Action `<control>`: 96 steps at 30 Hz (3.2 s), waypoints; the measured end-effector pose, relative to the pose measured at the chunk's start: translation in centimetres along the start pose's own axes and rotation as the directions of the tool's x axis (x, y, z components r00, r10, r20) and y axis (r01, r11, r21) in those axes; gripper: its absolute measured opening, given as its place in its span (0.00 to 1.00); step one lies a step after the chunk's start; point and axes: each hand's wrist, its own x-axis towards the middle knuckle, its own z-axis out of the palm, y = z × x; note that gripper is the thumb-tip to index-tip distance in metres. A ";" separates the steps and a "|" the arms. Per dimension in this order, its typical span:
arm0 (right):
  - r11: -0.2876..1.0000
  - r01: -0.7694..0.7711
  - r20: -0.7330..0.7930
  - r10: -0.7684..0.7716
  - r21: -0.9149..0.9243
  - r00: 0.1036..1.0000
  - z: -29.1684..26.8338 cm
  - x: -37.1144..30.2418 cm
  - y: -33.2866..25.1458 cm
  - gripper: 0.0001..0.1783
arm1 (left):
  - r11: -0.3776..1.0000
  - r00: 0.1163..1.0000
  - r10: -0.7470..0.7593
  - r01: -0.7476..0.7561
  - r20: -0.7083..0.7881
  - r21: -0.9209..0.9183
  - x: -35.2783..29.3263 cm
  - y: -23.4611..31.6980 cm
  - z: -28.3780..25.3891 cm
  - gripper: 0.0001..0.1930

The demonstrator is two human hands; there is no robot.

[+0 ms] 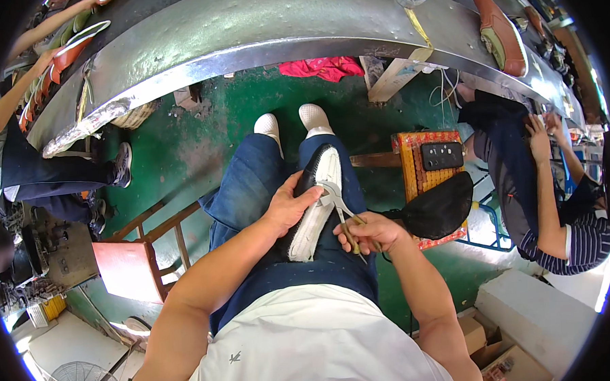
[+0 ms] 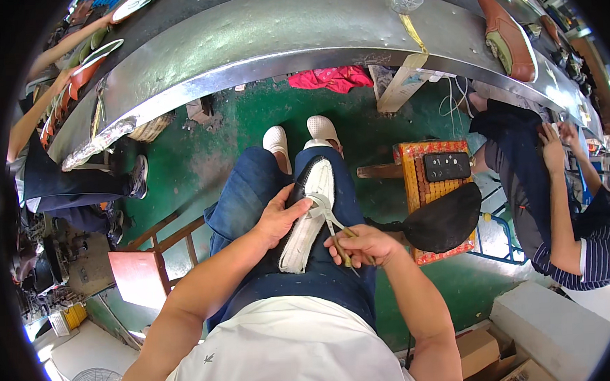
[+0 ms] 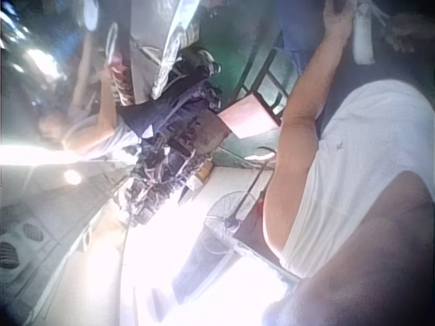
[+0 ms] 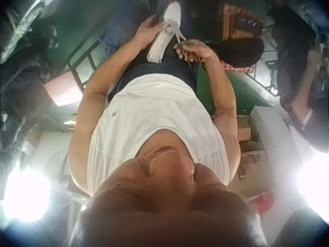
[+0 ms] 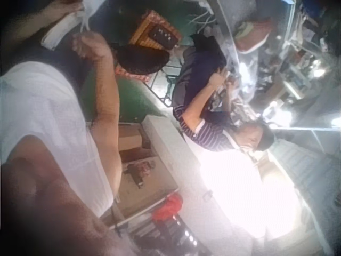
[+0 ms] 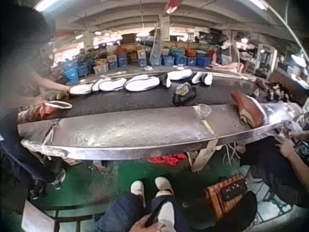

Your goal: Manually lasting and shaping shoe uppers over lasts using a hand tool and conveyor belt system.

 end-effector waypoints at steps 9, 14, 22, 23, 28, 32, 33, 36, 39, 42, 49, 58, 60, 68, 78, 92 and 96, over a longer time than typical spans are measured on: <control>0.617 -0.256 -0.432 -0.153 -0.744 0.889 4.9 -2.8 -6.1 0.17 | 0.950 0.993 -0.038 0.072 -0.115 0.305 -0.3 2.6 1.4 0.37; 0.172 -0.198 -0.258 -0.495 -0.965 0.830 7.2 0.3 -7.3 0.22 | 0.882 0.995 -0.038 0.078 -0.094 0.465 -0.6 3.2 1.7 0.41; 0.397 -0.258 -0.412 -0.375 -0.881 0.830 6.3 -0.8 -5.5 0.22 | 0.924 0.983 -0.184 0.168 0.016 0.342 0.1 2.8 0.2 0.41; 0.473 -0.287 -0.453 -0.286 -0.833 0.844 6.8 -1.5 -5.3 0.21 | 0.925 0.982 -0.188 0.173 0.010 0.338 0.3 3.1 0.0 0.41; 0.267 -0.275 -0.332 -0.202 -0.924 0.921 9.0 -3.8 -3.8 0.17 | 0.951 0.958 -0.260 0.233 0.118 0.205 0.9 3.3 -0.4 0.41; -0.138 -0.182 -0.111 -0.414 -0.974 0.903 9.0 -2.7 -1.5 0.19 | 0.955 0.953 -0.270 0.247 0.136 0.164 1.0 3.4 -0.2 0.42; -0.231 -0.239 -0.119 -0.437 -0.943 0.892 9.7 -2.4 -1.7 0.19 | 0.956 0.953 -0.273 0.253 0.129 0.152 0.9 3.4 -0.3 0.43; -0.187 -0.240 -0.149 -0.401 -0.953 0.904 9.1 -2.8 -1.1 0.20 | 0.968 0.973 -0.181 0.151 0.142 0.199 1.5 1.7 -1.1 0.41; 0.172 -0.233 -0.283 -0.380 -0.957 0.881 7.0 -3.5 1.7 0.17 | 0.904 0.991 -0.132 0.117 0.008 0.412 0.1 2.4 0.8 0.41; 0.357 -0.227 -0.338 -0.287 -0.906 0.896 6.2 -3.1 1.3 0.18 | 0.947 0.974 -0.079 0.007 0.213 0.321 -1.8 0.8 -2.1 0.47; -0.073 -0.218 -0.167 -0.429 -0.973 0.888 10.1 -3.3 2.1 0.20 | 0.989 0.944 -0.147 0.136 0.295 0.058 -2.2 0.9 -2.1 0.52; -0.284 -0.372 -0.259 -0.365 -0.883 0.894 13.5 -1.2 -1.4 0.22 | 0.957 0.948 -0.159 0.216 0.275 -0.192 -2.3 -0.3 -2.3 0.41; -0.378 -0.303 -0.175 -0.337 -0.875 0.925 13.4 -0.5 -2.3 0.23 | 0.948 0.951 -0.161 0.223 0.265 -0.226 -2.3 -0.5 -2.4 0.36; -0.237 -0.064 0.106 -0.638 -0.969 0.762 5.5 0.6 2.2 0.19 | 0.966 0.909 -0.016 0.121 0.417 -0.227 -1.6 -0.3 -4.0 0.49; 0.224 -0.374 -0.418 -0.197 -0.900 0.887 8.7 -6.2 -1.0 0.20 | 0.817 0.964 0.211 -0.265 0.162 0.512 -1.9 -3.0 -1.5 0.53; -0.049 -0.276 -0.184 -0.634 -0.960 0.751 7.4 0.2 1.4 0.21 | 0.796 0.927 0.214 -0.347 0.307 0.496 -4.1 -2.8 -3.2 0.59; -0.007 -0.326 -0.273 -0.527 -0.945 0.804 8.3 -1.1 -0.1 0.21 | 0.903 0.911 -0.021 -0.159 0.411 0.398 -6.9 -2.3 -4.2 0.59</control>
